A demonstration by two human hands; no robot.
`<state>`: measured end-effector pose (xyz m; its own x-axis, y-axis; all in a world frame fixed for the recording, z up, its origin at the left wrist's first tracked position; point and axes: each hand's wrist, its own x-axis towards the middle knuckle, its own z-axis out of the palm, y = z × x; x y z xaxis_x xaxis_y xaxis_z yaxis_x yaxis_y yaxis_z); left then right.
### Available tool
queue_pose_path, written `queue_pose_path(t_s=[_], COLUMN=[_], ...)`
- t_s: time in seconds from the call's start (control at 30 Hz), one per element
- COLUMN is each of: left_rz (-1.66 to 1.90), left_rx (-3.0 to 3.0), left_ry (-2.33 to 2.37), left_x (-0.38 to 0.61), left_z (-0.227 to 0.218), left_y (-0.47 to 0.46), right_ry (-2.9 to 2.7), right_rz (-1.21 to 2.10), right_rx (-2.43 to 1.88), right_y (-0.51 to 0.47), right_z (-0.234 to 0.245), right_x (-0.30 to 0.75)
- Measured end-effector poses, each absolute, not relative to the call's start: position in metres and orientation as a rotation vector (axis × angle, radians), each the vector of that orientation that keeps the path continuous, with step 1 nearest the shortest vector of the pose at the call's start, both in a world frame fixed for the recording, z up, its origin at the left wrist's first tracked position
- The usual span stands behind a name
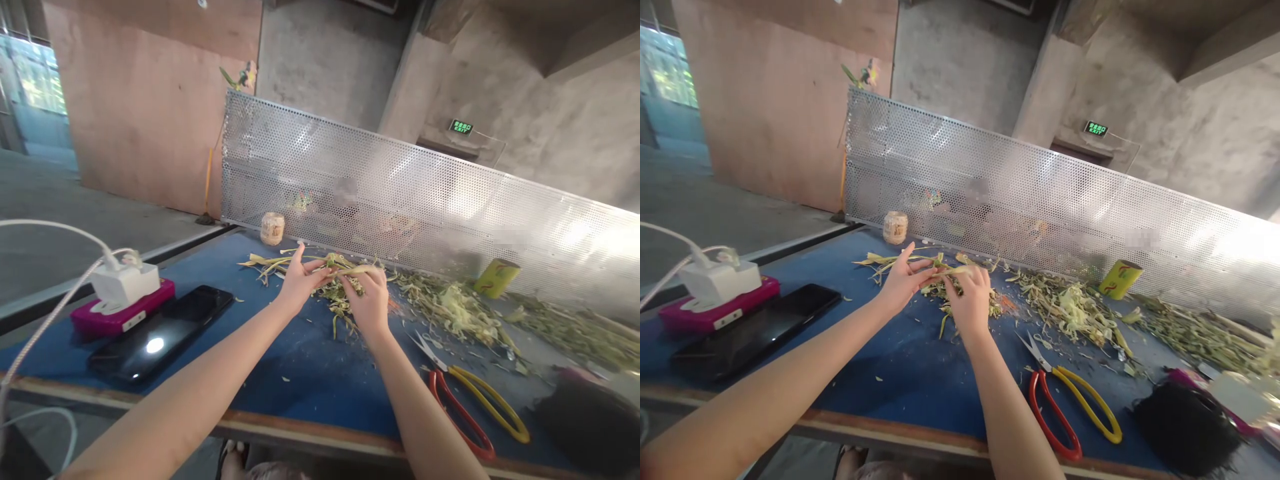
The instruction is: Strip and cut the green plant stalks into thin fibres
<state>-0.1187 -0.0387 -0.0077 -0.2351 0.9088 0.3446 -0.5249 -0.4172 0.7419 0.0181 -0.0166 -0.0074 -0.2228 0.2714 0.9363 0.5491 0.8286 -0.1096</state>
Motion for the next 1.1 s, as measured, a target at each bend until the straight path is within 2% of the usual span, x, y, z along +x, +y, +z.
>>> queue_pose_path(t_s=[0.3, 0.77, 1.1], left_rz=[1.739, 1.761, 1.788], left_rx=[1.014, 0.975, 1.026], left_ry=[0.636, 0.604, 0.622], left_x=[-0.1134, -0.1153, -0.1156], left_z=[-0.0081, -0.0083, -0.0118], left_y=[-0.0438, -0.0424, -0.0423], right_ry=[-1.734, -1.631, -1.565], right_rz=[0.223, 0.622, 0.789], right_rx=[-0.856, -0.790, -0.777], right_y=[-0.0076, -0.0126, -0.0097], right_z=[-0.0095, -0.0103, -0.0098], right_x=[0.0159, 0.0108, 0.0113])
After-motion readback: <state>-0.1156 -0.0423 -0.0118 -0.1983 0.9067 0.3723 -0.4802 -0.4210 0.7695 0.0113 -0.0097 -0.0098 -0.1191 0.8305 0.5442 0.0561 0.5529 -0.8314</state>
